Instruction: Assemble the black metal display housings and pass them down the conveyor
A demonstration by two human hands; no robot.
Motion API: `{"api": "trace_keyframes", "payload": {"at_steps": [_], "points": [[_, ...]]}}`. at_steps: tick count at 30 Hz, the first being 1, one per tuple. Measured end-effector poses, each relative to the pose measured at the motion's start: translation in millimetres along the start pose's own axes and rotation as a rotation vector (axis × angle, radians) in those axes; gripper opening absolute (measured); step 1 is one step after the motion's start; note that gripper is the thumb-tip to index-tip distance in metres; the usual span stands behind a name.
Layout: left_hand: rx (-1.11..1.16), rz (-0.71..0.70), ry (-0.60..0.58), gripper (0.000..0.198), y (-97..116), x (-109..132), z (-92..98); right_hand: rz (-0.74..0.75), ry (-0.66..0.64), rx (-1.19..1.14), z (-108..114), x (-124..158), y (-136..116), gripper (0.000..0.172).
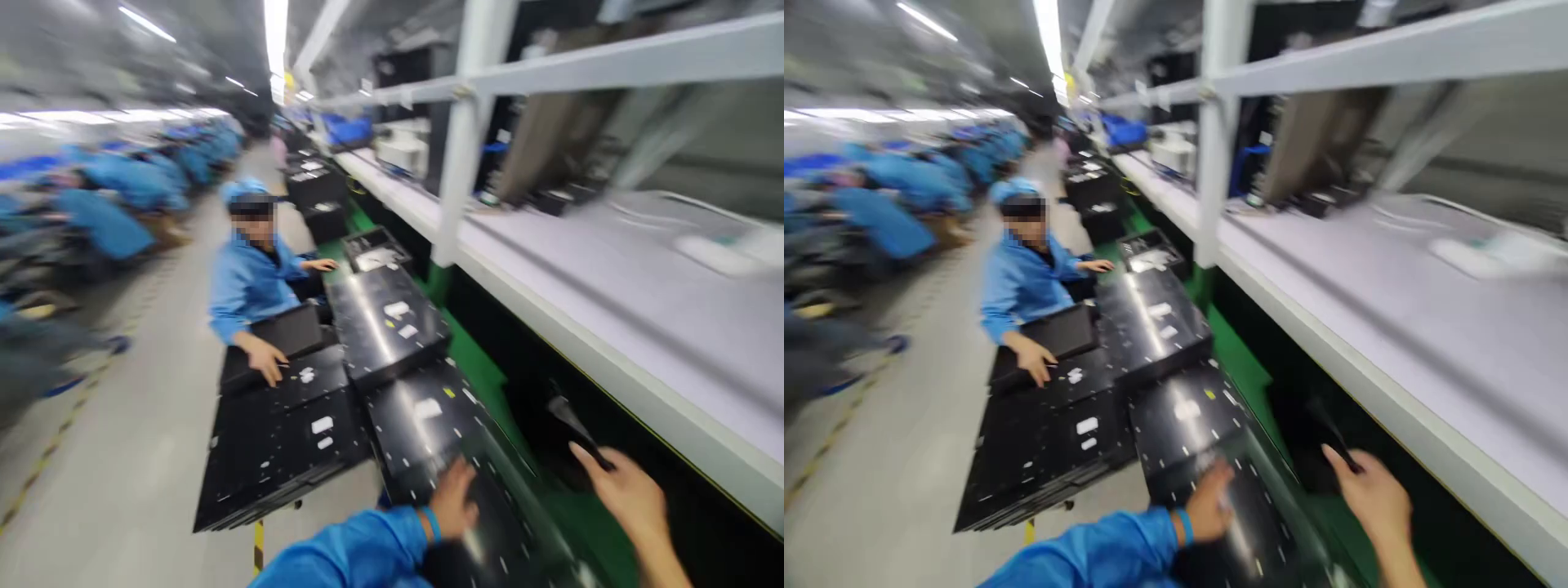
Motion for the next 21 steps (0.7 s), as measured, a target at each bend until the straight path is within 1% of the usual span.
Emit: {"api": "trace_keyframes", "payload": {"at_steps": [1, 2, 3, 5, 6, 8, 10, 11, 12, 14, 16, 18, 21], "points": [[0.096, 0.039, -0.090, 0.091, 2, 17, -15.1, -0.064, -0.025, -0.086, 16, 41, -1, 0.064], [0.220, 0.073, -0.148, 0.092, 4, 32, -23.0, -0.094, -0.071, -0.169, 26, 83, -8, 0.064], [0.370, 0.110, -0.168, 0.092, 4, 45, -24.6, -0.129, -0.107, -0.237, 33, 123, -15, 0.064], [0.644, 0.140, -0.268, 0.084, 7, 65, -28.2, -0.235, -0.120, -0.374, 43, 200, -21, 0.067], [0.744, 0.178, -0.328, 0.075, 8, 74, -31.4, -0.286, -0.127, -0.457, 43, 234, -22, 0.067], [0.866, 0.282, -0.509, 0.066, 9, 96, -45.4, -0.393, -0.093, -0.618, 37, 297, -14, 0.066], [0.924, 0.366, -0.636, 0.061, 14, 120, -58.1, -0.551, -0.009, -0.796, 24, 351, 6, 0.063], [0.941, 0.397, -0.678, 0.059, 18, 133, -64.1, -0.643, 0.049, -0.891, 16, 375, 17, 0.061], [0.949, 0.423, -0.703, 0.057, 22, 144, -70.1, -0.733, 0.120, -0.984, 8, 397, 29, 0.059], [0.937, 0.467, -0.706, 0.052, 30, 161, -82.4, -0.873, 0.268, -1.130, -7, 431, 48, 0.056], [0.897, 0.507, -0.663, 0.047, 37, 169, -93.8, -0.940, 0.371, -1.190, -14, 453, 61, 0.057], [0.862, 0.549, -0.631, 0.044, 42, 172, -104.9, -0.961, 0.407, -1.214, -16, 466, 66, 0.057], [0.828, 0.596, -0.665, 0.045, 48, 176, -123.7, -0.968, 0.430, -1.265, -18, 481, 69, 0.057]]}}
Point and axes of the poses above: each hand's wrist, its own x-axis away from the middle knuckle, its own z-axis out of the back of the hand, y = z × x, the point moved 9 cm from there along -x, towards the middle knuckle, and after that the axes turned 14 degrees about -x, right-handed, at the moved point
